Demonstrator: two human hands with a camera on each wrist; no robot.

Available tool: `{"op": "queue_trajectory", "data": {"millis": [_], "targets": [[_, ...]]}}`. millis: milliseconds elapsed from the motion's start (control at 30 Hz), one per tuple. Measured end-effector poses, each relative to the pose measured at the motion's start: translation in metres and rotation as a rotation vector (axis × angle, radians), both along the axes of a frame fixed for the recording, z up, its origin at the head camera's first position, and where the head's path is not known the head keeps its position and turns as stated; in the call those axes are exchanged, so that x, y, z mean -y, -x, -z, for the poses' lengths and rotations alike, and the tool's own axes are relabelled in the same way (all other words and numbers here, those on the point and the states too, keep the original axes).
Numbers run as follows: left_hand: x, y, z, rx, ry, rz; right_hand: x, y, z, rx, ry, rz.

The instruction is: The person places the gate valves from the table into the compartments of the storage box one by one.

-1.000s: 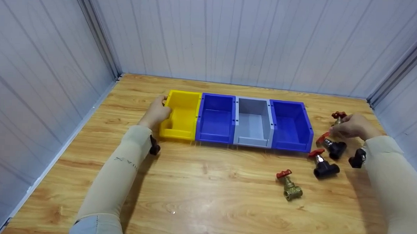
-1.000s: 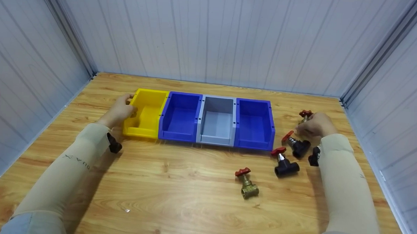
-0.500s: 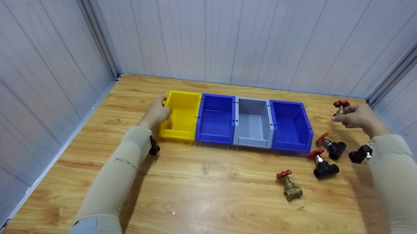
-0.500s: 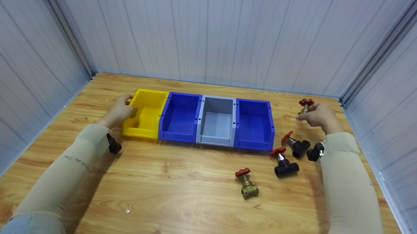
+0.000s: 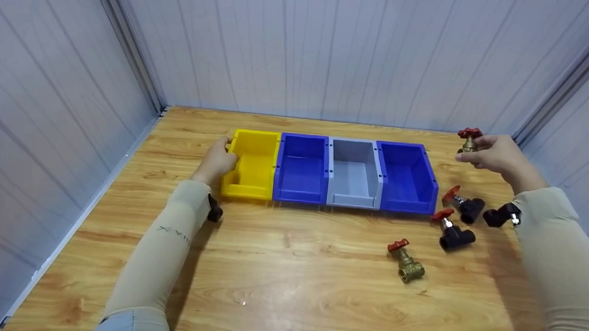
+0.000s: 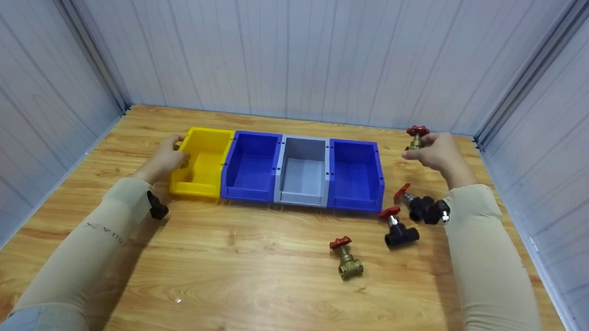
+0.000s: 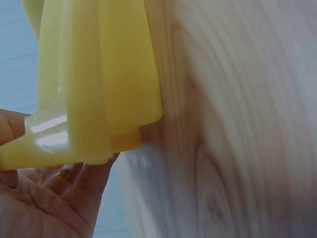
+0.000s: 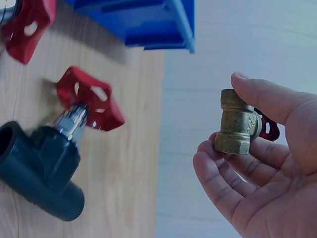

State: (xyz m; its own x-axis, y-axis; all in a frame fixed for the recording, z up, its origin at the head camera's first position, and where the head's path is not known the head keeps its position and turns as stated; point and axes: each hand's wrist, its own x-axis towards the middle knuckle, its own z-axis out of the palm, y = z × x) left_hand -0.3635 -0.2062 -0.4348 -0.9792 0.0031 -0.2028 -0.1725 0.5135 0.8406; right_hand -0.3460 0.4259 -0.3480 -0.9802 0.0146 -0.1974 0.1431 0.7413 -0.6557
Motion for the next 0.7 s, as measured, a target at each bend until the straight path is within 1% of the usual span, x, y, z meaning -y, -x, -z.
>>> {"op": "queue_trajectory", "data": {"millis": [133,400,700], "targets": [[0.000,0.000,-0.001,0.002,0.017,0.004,0.008,-0.002,-0.004,-0.025,0.016,0.009],[-0.002,0.001,-0.002,0.004,0.024,0.002,0.019,-0.008,-0.007,-0.082,0.012,0.017],[-0.003,0.002,-0.003,0.001,-0.010,0.011,0.026,-0.014,-0.013,-0.108,-0.028,0.044]]}}
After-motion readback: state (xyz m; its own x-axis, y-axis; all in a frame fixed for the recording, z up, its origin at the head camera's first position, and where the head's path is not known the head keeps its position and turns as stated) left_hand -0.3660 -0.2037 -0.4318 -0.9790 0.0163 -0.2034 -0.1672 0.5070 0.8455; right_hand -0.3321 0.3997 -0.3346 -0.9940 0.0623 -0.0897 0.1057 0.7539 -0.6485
